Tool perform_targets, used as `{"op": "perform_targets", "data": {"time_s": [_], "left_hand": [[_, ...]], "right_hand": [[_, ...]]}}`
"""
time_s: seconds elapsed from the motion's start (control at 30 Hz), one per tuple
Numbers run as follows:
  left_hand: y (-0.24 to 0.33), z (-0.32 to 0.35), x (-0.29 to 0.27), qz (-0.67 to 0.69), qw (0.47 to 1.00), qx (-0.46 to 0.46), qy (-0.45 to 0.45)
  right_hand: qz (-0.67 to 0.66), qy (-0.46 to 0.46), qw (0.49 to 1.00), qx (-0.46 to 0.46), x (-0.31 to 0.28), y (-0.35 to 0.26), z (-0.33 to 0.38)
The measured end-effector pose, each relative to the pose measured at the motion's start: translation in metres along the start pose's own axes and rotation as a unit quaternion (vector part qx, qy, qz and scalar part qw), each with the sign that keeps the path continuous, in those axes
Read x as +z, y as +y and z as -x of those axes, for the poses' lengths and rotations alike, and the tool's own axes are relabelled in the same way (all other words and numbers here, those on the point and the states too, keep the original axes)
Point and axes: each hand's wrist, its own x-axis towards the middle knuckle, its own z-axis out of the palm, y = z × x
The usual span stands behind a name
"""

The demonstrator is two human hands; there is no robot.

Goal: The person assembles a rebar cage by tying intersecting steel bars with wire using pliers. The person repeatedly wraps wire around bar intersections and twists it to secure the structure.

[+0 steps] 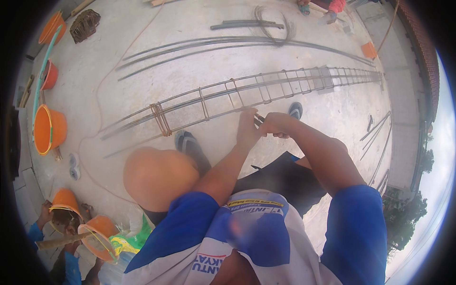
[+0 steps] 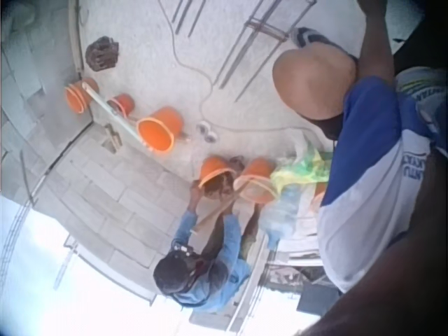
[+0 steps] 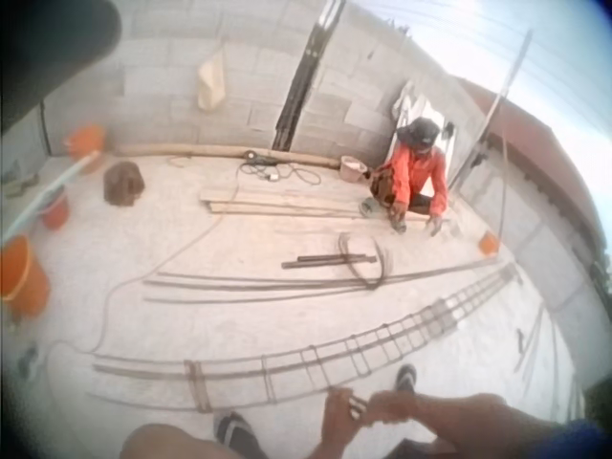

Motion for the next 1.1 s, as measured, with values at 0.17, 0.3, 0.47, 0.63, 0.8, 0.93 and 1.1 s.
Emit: {"op": "perform_targets", "data": {"time_s": [0.17, 0.3, 0.47, 0.63, 0.8, 0.93, 1.1], "left_hand": [[0.0, -0.005, 0.018, -0.053, 0.995, 0.04, 0.073], [0.005, -0.013, 0.018, -0.037, 0.998, 0.043, 0.026], [0.012, -0.021, 0.004, -0.015, 0.999, 0.035, -0.017], [-0.021, -0.011, 0.034, -0.134, 0.982, 0.129, -0.015], [-0.017, -0.002, 0.028, -0.078, 0.987, 0.134, 0.033], [-0.015, -0.006, 0.03, -0.084, 0.987, 0.134, -0.008], [-0.005, -0.009, 0.021, -0.021, 0.996, 0.062, -0.058]], "right_hand": [[-0.173, -0.105, 0.979, -0.011, 0.0, 0.025, -0.016], [-0.224, -0.15, 0.963, -0.014, -0.004, 0.031, -0.01], [0.305, 0.292, 0.902, -0.086, 0.023, 0.003, 0.009], [0.511, 0.378, 0.771, -0.044, 0.068, -0.003, 0.004], [0.503, 0.432, 0.747, -0.051, 0.087, 0.013, -0.014], [0.613, 0.492, 0.615, -0.059, 0.085, 0.019, -0.021], [0.399, 0.457, 0.793, -0.055, 0.081, 0.011, -0.023]]}}
